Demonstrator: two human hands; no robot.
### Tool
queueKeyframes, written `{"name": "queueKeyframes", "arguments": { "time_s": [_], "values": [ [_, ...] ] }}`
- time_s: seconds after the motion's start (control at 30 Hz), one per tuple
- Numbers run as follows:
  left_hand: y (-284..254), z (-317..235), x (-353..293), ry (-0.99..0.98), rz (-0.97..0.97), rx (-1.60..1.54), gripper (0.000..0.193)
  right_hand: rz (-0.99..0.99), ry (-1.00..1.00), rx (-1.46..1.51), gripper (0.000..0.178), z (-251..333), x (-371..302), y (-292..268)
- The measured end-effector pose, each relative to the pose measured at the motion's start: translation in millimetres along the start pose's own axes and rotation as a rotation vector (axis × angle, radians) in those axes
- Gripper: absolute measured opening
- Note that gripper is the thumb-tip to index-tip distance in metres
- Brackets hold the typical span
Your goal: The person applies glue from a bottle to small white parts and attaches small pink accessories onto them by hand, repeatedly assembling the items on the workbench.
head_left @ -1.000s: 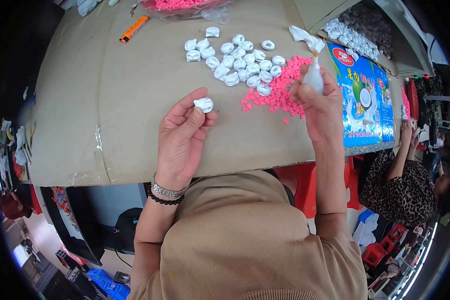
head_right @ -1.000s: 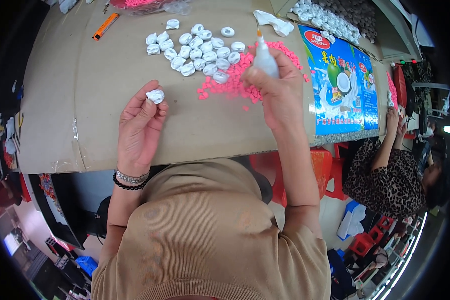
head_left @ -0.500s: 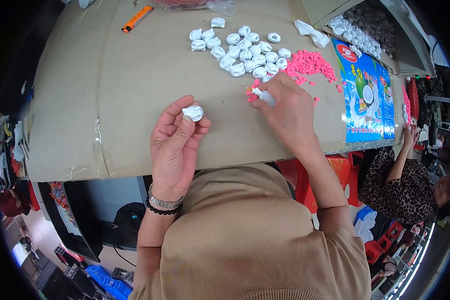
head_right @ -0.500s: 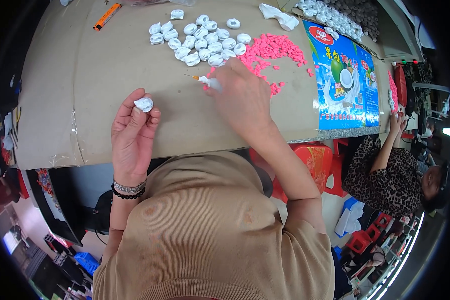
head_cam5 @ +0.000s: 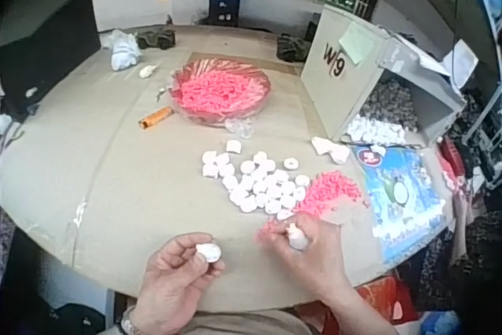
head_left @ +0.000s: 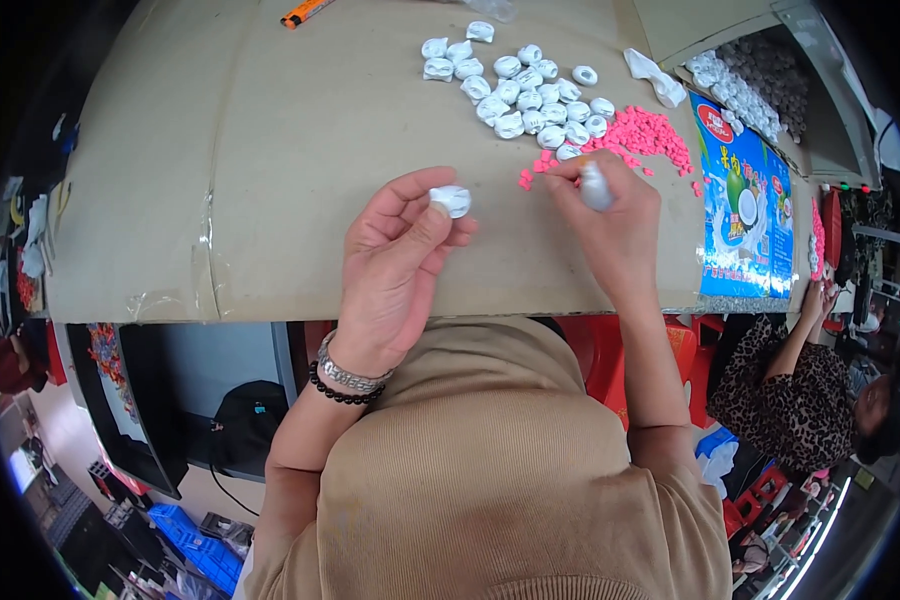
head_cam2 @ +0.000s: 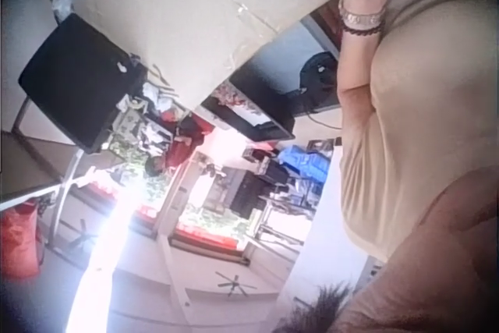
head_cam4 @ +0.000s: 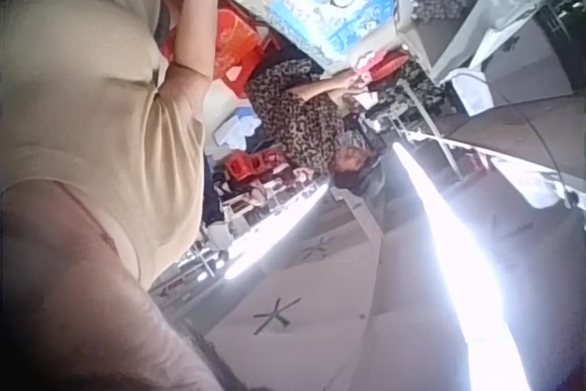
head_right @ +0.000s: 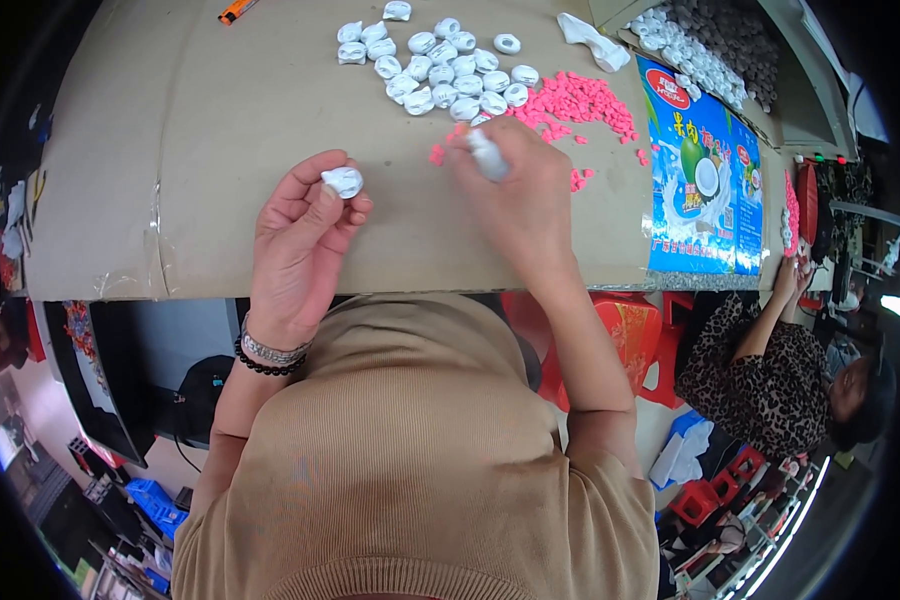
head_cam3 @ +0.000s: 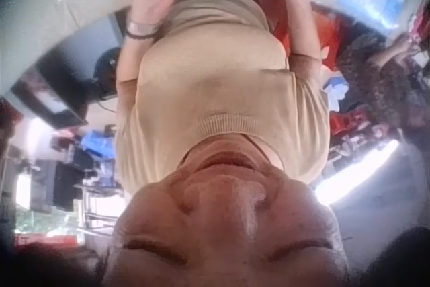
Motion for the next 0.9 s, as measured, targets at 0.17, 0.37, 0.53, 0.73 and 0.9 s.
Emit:
{"name": "queueKeyframes", "arguments": {
  "time_s": [0.17,0.37,0.53,0.73,0.9],
  "values": [
    [10.9,7.2,5.2,-0.014,0.041,-0.009,0.031,0.177,0.249,0.675,0.006,2.1,-7.4,17.9],
    [14.7,6.2,6.3,0.018,0.039,0.033,0.031,0.259,0.247,0.903,0.009,10.7,-11.1,33.9],
    [17.4,7.0,7.6,0.047,0.03,0.061,0.03,0.198,0.242,0.896,0.009,12.9,-14.4,32.0],
    [26.8,9.8,10.9,0.088,0.067,0.087,0.027,0.1,0.331,0.903,0.012,-0.5,-21.0,31.9],
    [31.6,6.6,10.7,0.181,0.075,0.176,0.025,0.062,0.288,1.078,0.015,5.7,-20.0,39.7]
  ]
}}
Point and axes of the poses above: each hand's wrist, its own x-axis towards the middle knuckle, its own y-axis out of the palm, z = x × y, the point moved 10 cm from there along x, towards the middle knuckle, and after that the axes turned 11 degrees about -x, right-handed, at the moved point
